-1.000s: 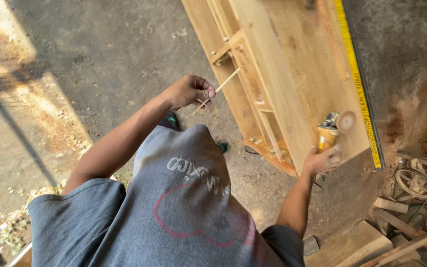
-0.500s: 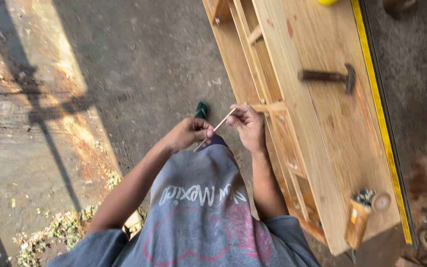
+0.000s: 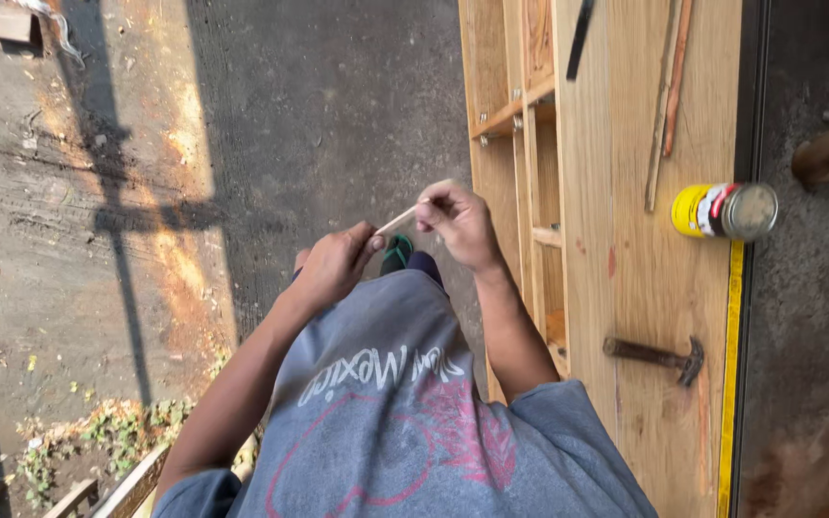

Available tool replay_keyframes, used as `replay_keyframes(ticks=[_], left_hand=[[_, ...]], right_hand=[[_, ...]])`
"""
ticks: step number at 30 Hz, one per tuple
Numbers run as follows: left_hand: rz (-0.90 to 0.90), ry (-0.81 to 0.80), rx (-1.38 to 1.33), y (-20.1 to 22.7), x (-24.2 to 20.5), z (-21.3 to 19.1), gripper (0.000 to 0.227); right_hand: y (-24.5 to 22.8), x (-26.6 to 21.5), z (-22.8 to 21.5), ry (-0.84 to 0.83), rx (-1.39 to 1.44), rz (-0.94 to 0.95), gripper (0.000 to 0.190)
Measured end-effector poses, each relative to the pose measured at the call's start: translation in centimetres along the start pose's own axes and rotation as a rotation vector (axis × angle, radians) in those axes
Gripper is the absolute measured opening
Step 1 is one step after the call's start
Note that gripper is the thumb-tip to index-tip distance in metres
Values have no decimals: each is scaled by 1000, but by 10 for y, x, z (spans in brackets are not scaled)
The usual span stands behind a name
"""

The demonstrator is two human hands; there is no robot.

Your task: The person applies pink putty to a wooden strip, smooths it, and uses an angle grinder to sand the strip. They then fit the strip into a groove on a wooden cabinet, remove it, sand it again, and reinsert it to complete the fit.

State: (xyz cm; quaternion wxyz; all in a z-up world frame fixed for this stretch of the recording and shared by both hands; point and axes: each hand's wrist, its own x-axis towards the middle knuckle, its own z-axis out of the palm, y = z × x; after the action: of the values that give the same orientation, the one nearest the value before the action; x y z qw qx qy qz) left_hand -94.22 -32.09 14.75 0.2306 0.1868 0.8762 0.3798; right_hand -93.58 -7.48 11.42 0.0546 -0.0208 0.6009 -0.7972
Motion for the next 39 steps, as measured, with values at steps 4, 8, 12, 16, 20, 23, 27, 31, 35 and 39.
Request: replay_keyframes(ticks=[4,8,12,16,20,23,27,31,35,39], left_hand=[[128,96,69,-25,80,-62,31],[173,135,-56,-58,180,-126,24],[129,100,-422,-73,295,-179,27],[198,-122,-567,-63,406,-213,15],[26,-296,-608,-72,480,-225,16],[7,-387,-728,-75,573,-219,15],[-258,-474,-846,-103,642,-210,17],[-298,-596,-790,-110,710,-218,21],[-281,-599,-710,-112,769,-221,18],[-259,-677,-750,-128,840,-210,16]], right_hand=[[-16,85,-36,125,42,-35,11],[-11,164,-66,325,113,-7,12],[1,227,-79,539,172,-67,12],[1,292,-86,713,213,-133,10],[9,322,-67,976,262,-117,11],[15,371,-87,1125,256,-138,12],[37,425,-112,1205,337,-126,13],[31,485,-125,1298,303,-102,15],[27,531,-129,1453,247,-110,18],[51,576,-146,1616,12,-84,13]])
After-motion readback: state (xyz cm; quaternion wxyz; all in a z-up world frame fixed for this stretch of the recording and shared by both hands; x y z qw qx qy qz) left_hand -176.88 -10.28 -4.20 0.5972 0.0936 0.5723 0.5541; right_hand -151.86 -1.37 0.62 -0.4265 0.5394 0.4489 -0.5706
